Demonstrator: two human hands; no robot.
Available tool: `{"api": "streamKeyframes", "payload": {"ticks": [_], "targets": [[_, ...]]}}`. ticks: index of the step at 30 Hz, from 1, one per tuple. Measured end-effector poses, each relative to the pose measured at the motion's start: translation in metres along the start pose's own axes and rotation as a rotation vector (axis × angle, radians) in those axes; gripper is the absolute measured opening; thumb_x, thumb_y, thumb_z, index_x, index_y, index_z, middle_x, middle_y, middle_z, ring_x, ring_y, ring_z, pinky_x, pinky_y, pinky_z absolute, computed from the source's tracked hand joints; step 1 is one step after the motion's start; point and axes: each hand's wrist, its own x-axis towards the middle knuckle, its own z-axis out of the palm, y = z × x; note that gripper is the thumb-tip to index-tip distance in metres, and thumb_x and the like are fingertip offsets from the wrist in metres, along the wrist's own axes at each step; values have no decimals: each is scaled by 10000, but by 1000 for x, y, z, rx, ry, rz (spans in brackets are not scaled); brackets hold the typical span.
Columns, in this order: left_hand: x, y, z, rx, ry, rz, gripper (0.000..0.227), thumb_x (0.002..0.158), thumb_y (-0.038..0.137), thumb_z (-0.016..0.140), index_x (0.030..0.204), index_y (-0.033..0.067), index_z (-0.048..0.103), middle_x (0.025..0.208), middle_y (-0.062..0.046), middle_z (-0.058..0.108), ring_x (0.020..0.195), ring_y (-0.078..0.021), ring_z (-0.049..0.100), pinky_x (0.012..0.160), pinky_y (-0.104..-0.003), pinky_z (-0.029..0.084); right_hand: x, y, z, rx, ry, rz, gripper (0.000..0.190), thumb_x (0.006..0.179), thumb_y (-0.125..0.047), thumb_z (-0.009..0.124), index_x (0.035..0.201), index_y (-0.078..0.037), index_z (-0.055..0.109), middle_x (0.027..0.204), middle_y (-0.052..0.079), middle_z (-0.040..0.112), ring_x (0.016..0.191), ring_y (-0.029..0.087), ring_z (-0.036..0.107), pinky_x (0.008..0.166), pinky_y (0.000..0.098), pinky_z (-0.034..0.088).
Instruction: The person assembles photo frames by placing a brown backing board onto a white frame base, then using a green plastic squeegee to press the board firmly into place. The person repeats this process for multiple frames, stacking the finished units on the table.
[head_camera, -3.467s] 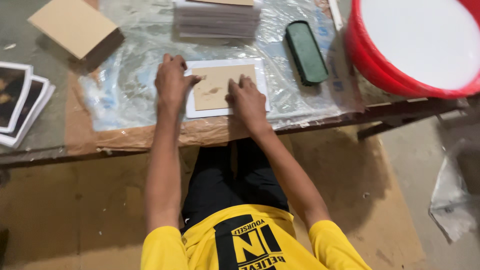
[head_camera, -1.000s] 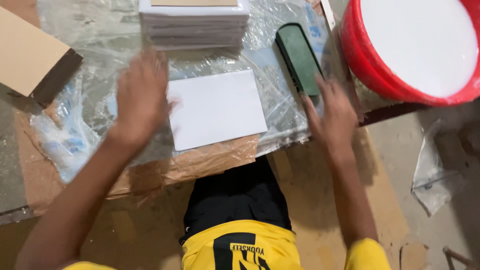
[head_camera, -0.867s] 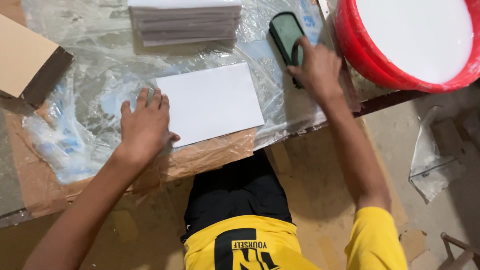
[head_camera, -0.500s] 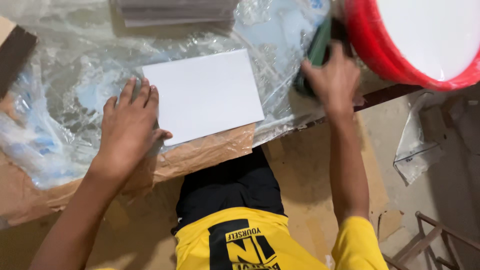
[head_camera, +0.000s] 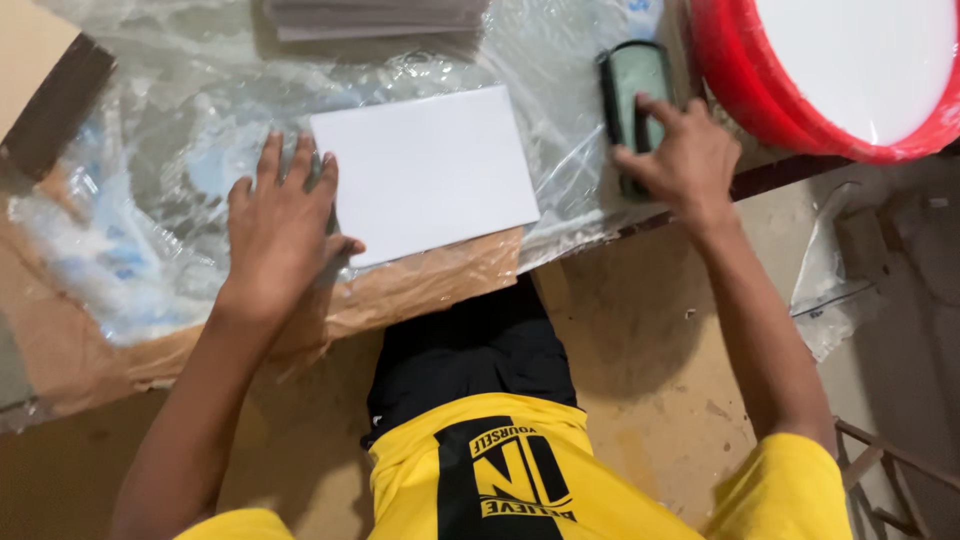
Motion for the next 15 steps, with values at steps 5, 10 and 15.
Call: {"api": "streamKeyframes", "payload": {"ticks": [5, 10, 15], "targets": [[0, -4, 2, -38, 8, -9, 1081, 582, 569, 885, 1506, 177, 485, 1650, -146, 262, 1533, -363, 130, 1102, -651, 326, 26, -103, 0, 105, -248, 172, 648, 925, -635, 682, 1465, -312, 526, 784, 120, 631, 546, 201, 516, 425, 361, 402], [-2, -5, 4, -93, 35, 20, 1068, 605, 495, 898, 1517, 122, 487, 1674, -146, 255, 1540, -380, 128, 1081, -676, 328, -11, -237, 13, 293, -112, -219, 873, 788, -588, 799, 1525, -387, 376, 1074, 233, 601, 655, 310, 671, 511, 405, 572], [-2, 7, 22, 49, 73, -17, 852, 744, 301, 839, 1482, 51, 495, 1621, -224, 304, 1516, -409, 277, 1109, -625, 370, -12, -126, 23, 303, -236, 87, 807, 801, -622, 735, 1532, -440, 447, 1173, 164, 633, 831, 266, 700, 630, 388, 607]]}}
